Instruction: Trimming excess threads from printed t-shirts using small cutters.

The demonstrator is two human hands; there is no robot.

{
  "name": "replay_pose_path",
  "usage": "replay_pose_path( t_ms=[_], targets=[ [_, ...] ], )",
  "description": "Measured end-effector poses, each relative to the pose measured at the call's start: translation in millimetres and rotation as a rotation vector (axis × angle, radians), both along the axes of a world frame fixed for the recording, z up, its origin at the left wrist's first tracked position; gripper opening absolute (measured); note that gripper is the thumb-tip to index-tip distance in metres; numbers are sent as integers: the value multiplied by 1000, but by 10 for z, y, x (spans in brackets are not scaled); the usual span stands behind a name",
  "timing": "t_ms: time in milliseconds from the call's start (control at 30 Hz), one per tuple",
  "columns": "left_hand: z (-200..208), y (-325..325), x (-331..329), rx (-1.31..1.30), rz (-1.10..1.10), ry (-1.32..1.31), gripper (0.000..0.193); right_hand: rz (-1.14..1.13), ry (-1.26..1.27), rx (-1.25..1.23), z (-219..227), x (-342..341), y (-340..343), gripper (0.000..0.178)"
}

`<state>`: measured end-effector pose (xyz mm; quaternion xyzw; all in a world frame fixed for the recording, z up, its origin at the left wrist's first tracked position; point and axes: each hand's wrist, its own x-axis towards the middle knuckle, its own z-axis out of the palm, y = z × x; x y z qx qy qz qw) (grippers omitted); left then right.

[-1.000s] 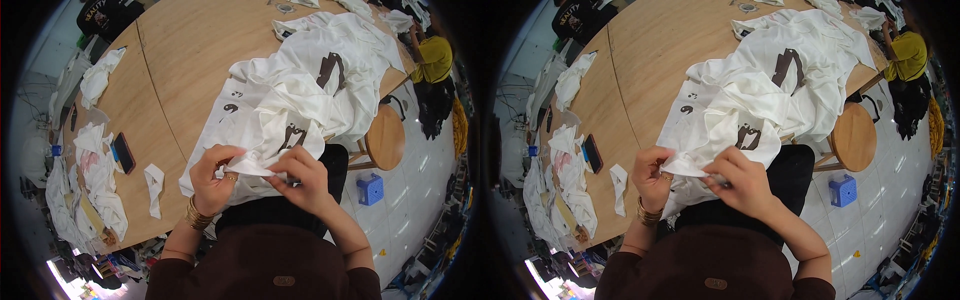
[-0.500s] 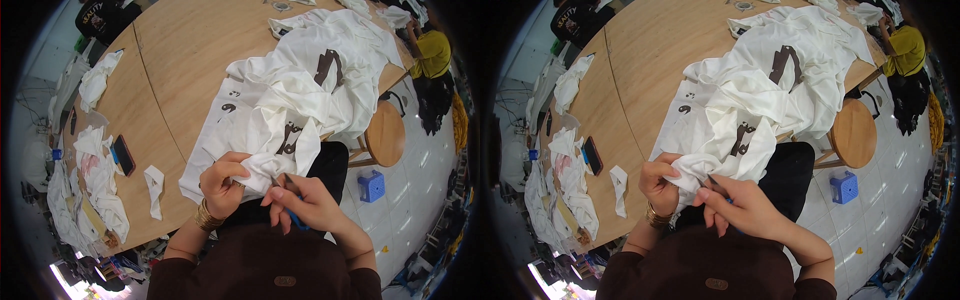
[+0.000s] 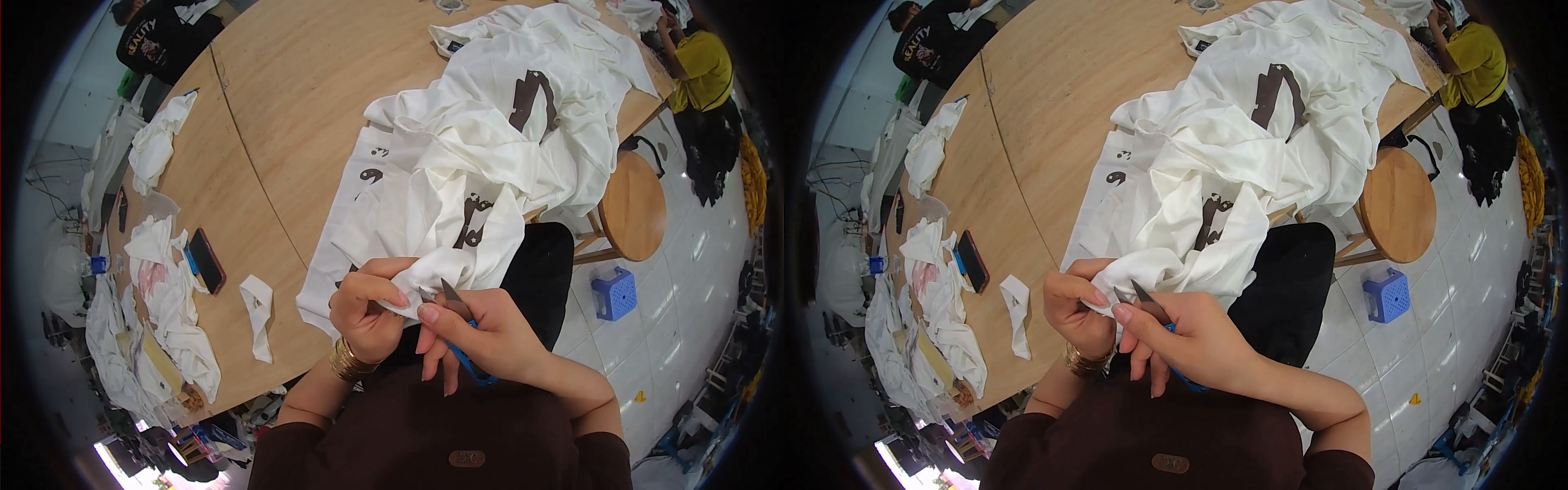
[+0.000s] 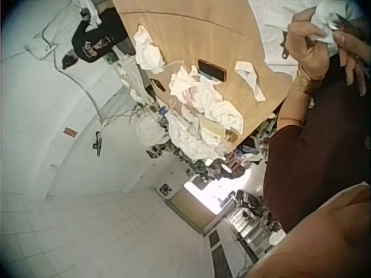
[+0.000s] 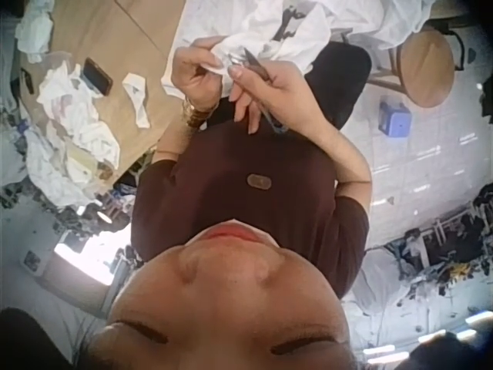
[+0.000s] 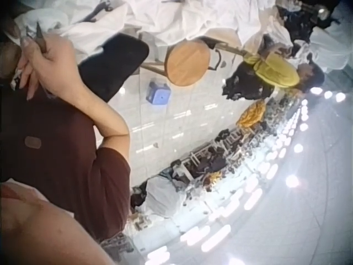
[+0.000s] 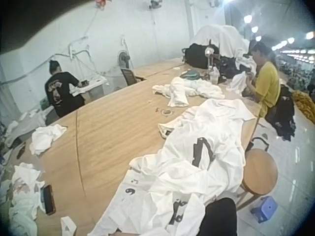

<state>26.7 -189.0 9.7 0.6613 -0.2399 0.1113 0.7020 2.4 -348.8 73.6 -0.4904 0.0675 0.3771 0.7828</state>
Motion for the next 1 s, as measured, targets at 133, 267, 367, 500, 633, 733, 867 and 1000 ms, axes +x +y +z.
replay_pose_path(
  t_ms=[133,267,367,500,633,733,867,1000],
  targets=[
    [-16,23,-8,-4,-16,17,19,39,-30,-19,3,20,1,37],
    [-39,27,-7,10,-5,-4,19,34,-30,-20,-13,24,19,37],
    [-39,24,-16,9,5,8,19,-12,-2,17,-37,7,34,36],
    [-37,8,-14,2,14,-15,19,-17,-16,25,-40,3,34,35],
    [-25,-9,-8,20,29,-47,18,-48,-50,23,-72,-4,46,35],
    [-14,-6,-14,57,58,-62,18,-129,-56,57,-116,-17,60,37],
    [13,-20,2,43,79,-31,19,-279,-41,73,-152,-43,43,27],
    [17,-2,-8,21,61,25,21,-470,-822,-527,-201,-1,-29,9]
  ],
)
